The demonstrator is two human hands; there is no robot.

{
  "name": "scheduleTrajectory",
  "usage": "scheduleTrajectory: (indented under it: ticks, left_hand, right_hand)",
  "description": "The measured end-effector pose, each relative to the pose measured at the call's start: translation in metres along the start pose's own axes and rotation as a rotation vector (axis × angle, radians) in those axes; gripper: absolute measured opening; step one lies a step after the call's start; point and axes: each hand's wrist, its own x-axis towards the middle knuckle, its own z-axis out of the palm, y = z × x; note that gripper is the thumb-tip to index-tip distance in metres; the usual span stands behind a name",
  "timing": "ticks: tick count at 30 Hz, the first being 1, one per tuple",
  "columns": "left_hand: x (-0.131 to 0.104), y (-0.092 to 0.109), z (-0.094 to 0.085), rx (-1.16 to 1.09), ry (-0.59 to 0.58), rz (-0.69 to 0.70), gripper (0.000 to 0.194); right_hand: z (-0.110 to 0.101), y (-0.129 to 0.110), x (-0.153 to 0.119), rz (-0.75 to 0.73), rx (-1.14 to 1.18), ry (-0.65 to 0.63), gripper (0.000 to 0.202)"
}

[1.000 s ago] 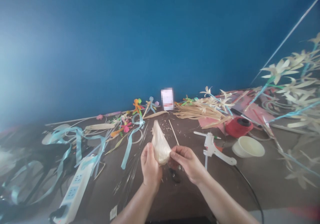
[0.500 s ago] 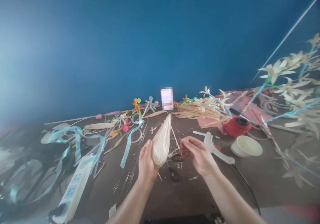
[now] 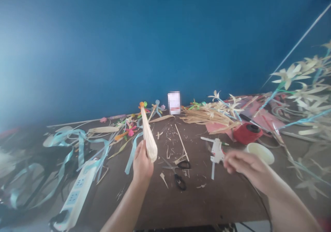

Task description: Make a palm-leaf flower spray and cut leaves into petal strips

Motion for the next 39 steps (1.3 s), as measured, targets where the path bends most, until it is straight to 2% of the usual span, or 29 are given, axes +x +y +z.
scheduleTrajectory:
  ticks: [2, 3, 4, 6, 9, 10, 13, 14, 17, 19, 22, 28, 31, 35, 37, 39]
  left_hand:
    - [-0.001, -0.003, 0.004, -0.04, -0.031, -0.023, 0.024]
    - [-0.002, -0.005, 0.007, -0.081, -0.053, -0.056, 0.023]
    - [-0.003, -0.006, 0.011, -0.154, -0.087, -0.116, 0.023]
    - [-0.008, -0.008, 0.019, -0.231, -0.125, -0.204, 0.024]
    - [-0.015, -0.005, 0.029, -0.251, -0.191, -0.268, 0.019]
    - [-0.018, -0.004, 0.031, -0.245, -0.224, -0.278, 0.017]
    - [-0.028, 0.001, 0.037, -0.22, -0.333, -0.295, 0.016]
    - [-0.031, 0.002, 0.038, -0.21, -0.371, -0.295, 0.018]
    - [-0.039, 0.001, 0.042, -0.177, -0.486, -0.289, 0.023]
    - [-0.042, -0.001, 0.042, -0.146, -0.528, -0.299, 0.024]
    - [-0.042, -0.005, 0.039, -0.109, -0.505, -0.3, 0.026]
    - [-0.036, -0.004, 0.034, -0.176, -0.476, -0.345, 0.024]
    - [-0.037, -0.001, 0.036, -0.317, -0.49, -0.491, 0.02]
    - [-0.041, 0.0, 0.041, -0.395, -0.574, -0.698, 0.029]
    - [-0.043, -0.002, 0.042, -0.403, -0.54, -0.666, 0.027]
    - [-0.046, -0.005, 0.043, -0.394, -0.442, -0.545, 0.022]
  right_hand:
    - [-0.001, -0.006, -0.007, 0.073, -0.273, -0.338, 0.008]
    - [-0.001, -0.007, -0.009, 0.096, -0.381, -0.437, 0.007]
    - [0.0, -0.007, -0.01, 0.105, -0.477, -0.49, 0.006]
    - [0.003, -0.005, -0.009, 0.093, -0.636, -0.504, 0.01]
    - [0.014, -0.002, -0.001, 0.005, -0.696, -0.501, 0.011]
    - [0.019, -0.003, 0.002, -0.022, -0.662, -0.499, 0.014]
    - [0.042, -0.01, 0.014, -0.051, -0.479, -0.416, 0.062]
    - [0.051, -0.012, 0.019, -0.051, -0.392, -0.362, 0.068]
    - [0.079, -0.013, 0.036, -0.003, -0.032, -0.187, 0.042]
    - [0.093, -0.009, 0.046, 0.049, 0.189, -0.188, 0.031]
    - [0.104, -0.001, 0.055, 0.119, 0.386, -0.187, 0.019]
    - [0.105, 0.008, 0.053, 0.206, 0.588, -0.218, 0.017]
    - [0.108, 0.009, 0.052, 0.239, 0.703, -0.258, 0.02]
    - [0.112, 0.01, 0.053, 0.242, 0.8, -0.288, 0.022]
    - [0.114, 0.01, 0.053, 0.24, 0.825, -0.297, 0.027]
    - [0.118, 0.011, 0.052, 0.243, 0.828, -0.295, 0.032]
